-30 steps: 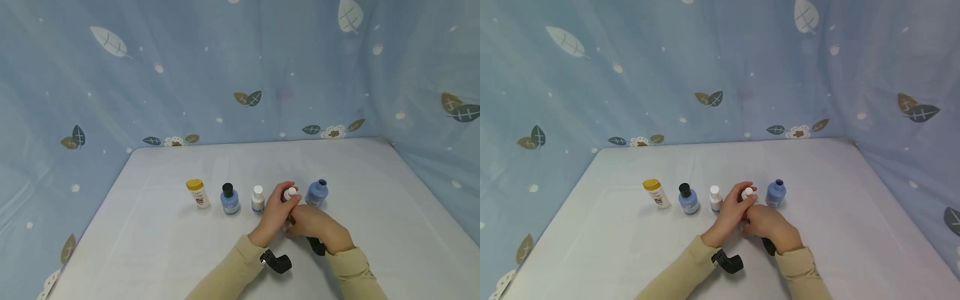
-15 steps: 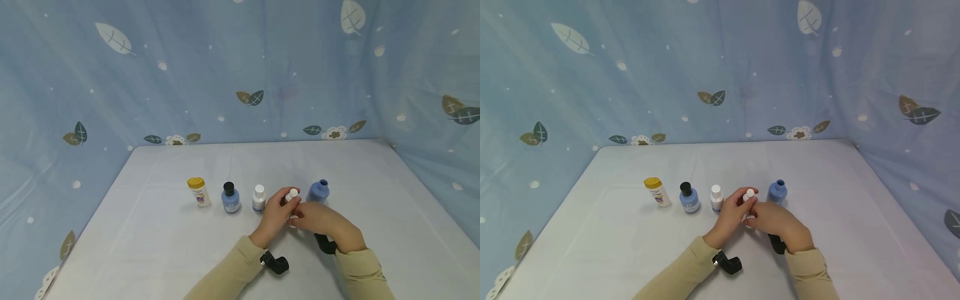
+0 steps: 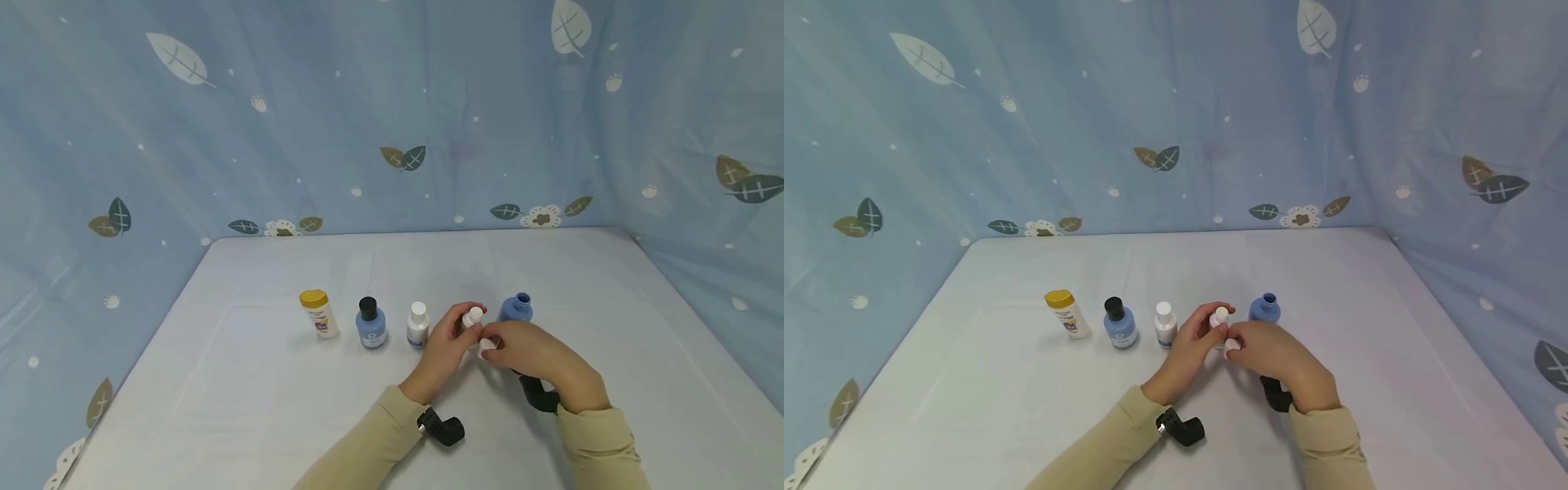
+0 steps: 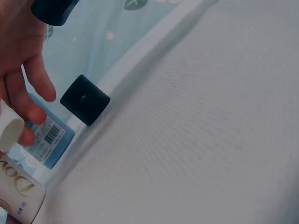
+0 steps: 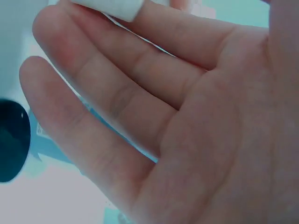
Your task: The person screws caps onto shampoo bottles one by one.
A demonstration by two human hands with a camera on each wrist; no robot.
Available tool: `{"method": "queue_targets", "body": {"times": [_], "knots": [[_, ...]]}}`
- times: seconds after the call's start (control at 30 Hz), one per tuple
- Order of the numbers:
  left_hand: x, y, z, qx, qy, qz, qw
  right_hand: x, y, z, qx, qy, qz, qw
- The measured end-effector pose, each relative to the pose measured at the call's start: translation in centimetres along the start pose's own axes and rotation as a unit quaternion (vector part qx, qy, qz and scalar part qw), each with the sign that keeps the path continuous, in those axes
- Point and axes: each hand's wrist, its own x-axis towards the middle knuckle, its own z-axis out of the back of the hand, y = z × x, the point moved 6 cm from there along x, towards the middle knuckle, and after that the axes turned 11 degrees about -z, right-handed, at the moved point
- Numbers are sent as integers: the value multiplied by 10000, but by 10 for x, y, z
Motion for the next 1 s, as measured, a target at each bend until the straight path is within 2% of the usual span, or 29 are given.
{"method": "queue_targets", "body": {"times": [0.23, 0.33, 0.47, 0.67, 0.8, 1.0], "knots": [[3, -3, 5, 303, -437, -290, 9982, -2, -2, 14, 30, -429, -60, 9991], [4, -3, 6, 448, -508, -308, 9972, -4, -1, 19, 39, -579, -16, 9983], [4, -2, 7, 597, -548, -284, 9963, -6, 1, 26, 41, -1001, 92, 9949], [3, 0, 7, 533, -627, -340, 9960, -8, 3, 32, 298, -1597, 156, 9866], [3, 11, 7, 478, -706, -328, 9958, -9, 4, 34, 433, -2014, 297, 9781], [3, 30, 7, 814, -720, -357, 9934, -9, 6, 35, 622, -2500, 410, 9654]]}}
